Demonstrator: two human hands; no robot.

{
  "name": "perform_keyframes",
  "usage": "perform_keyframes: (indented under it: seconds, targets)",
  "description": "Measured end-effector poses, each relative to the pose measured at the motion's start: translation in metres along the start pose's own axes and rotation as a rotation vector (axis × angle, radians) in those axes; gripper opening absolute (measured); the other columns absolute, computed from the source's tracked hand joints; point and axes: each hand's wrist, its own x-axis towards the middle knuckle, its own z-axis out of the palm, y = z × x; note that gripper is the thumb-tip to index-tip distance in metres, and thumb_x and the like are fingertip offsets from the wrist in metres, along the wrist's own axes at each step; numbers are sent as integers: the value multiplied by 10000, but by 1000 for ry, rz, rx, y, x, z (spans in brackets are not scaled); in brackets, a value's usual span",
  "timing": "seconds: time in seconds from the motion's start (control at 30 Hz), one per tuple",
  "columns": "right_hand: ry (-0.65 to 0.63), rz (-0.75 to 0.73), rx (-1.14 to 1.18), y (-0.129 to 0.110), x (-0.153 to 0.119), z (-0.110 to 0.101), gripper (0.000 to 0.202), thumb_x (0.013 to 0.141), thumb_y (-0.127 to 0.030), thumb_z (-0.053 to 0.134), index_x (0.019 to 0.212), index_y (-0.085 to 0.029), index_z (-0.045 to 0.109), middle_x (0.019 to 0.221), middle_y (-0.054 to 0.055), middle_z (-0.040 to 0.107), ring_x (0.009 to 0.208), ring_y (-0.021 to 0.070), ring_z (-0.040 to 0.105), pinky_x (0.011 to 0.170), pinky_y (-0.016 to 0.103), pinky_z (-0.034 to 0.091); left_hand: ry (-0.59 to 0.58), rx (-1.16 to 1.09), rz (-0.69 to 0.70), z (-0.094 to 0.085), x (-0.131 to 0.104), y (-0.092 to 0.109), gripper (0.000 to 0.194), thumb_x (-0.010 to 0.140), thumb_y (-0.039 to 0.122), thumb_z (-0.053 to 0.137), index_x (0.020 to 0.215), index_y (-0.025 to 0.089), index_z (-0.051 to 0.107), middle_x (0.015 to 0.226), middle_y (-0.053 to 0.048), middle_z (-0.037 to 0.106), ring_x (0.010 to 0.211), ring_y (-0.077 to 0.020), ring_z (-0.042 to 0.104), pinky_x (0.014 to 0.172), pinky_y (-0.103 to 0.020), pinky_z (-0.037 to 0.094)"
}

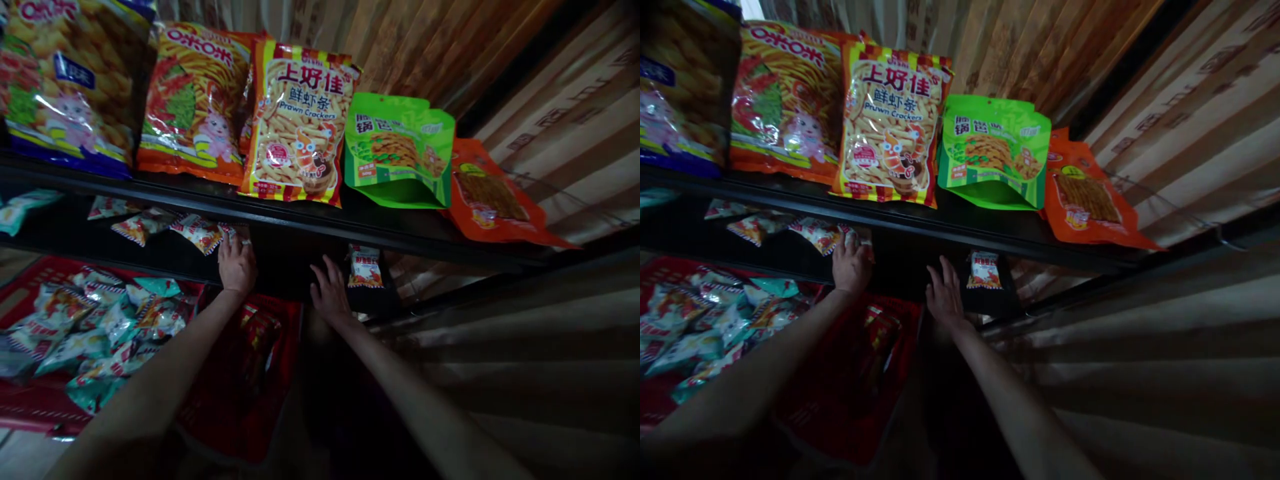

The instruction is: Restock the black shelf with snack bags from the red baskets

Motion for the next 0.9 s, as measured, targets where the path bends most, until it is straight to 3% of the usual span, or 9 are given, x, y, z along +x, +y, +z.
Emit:
perform_keyframes:
  seconds: [0.1,0.17,0.3,0.47,0.57,0.7,0.8,0.9]
  targets:
    - [-22,41,117,-27,14,19,413,829,-198,433,1223,-133,537,1471,162,274,1354,282,275,1091,483,285,-110,-50,-52,1,-5,-28,435,795,138,479,1220,153,571,1423,-165,413,1341,-345,317,1072,-525,276]
    - [-27,107,218,-46,27,32,407,839,-214,418,1219,-132,542,1445,163,325,1333,260,323,1090,449,303,-208,-169,7,7,-12,-34,479,789,105,460,1257,171,541,1418,-153,426,1289,-297,415,1049,-460,347]
    - [-22,317,382,-76,57,56,423,858,-286,424,1261,-193,514,1406,117,407,1316,237,359,1087,427,309,-241,-379,114,18,-25,-27,494,756,52,450,1213,191,577,1372,-119,489,1265,-255,450,1063,-425,355]
    - [-47,498,528,-85,73,67,545,743,-169,556,1277,-261,500,1231,62,577,1163,213,524,1042,383,357,-245,-593,59,19,-29,-18,483,686,-21,433,1076,169,645,1307,-118,540,1229,-243,486,1060,-404,378]
    - [-47,640,700,-81,68,66,665,688,-156,617,1321,-269,443,1177,53,617,1054,204,594,956,364,433,-231,-701,-55,18,-28,-16,391,692,-20,452,982,151,652,1260,-132,560,1179,-235,524,1040,-404,393]
    - [26,855,963,-76,59,59,772,644,-136,643,1363,-217,373,1124,73,647,933,180,641,830,323,497,-212,-874,-353,19,-27,-10,397,710,100,603,1105,135,577,1196,-153,578,1095,-237,567,982,-412,428]
    - [55,876,1089,-72,53,52,697,627,-107,625,1299,-190,458,1069,65,672,887,164,648,796,290,501,-278,-1061,-652,14,-27,-1,489,720,232,666,1177,131,525,1194,-165,583,1015,-226,605,902,-382,473]
    - [41,851,1183,-70,46,43,621,606,-98,613,1212,-205,535,978,25,698,841,161,650,766,284,507,-381,-1240,-801,6,-26,8,494,695,324,704,1124,128,561,1087,-146,649,927,-219,637,831,-360,498]
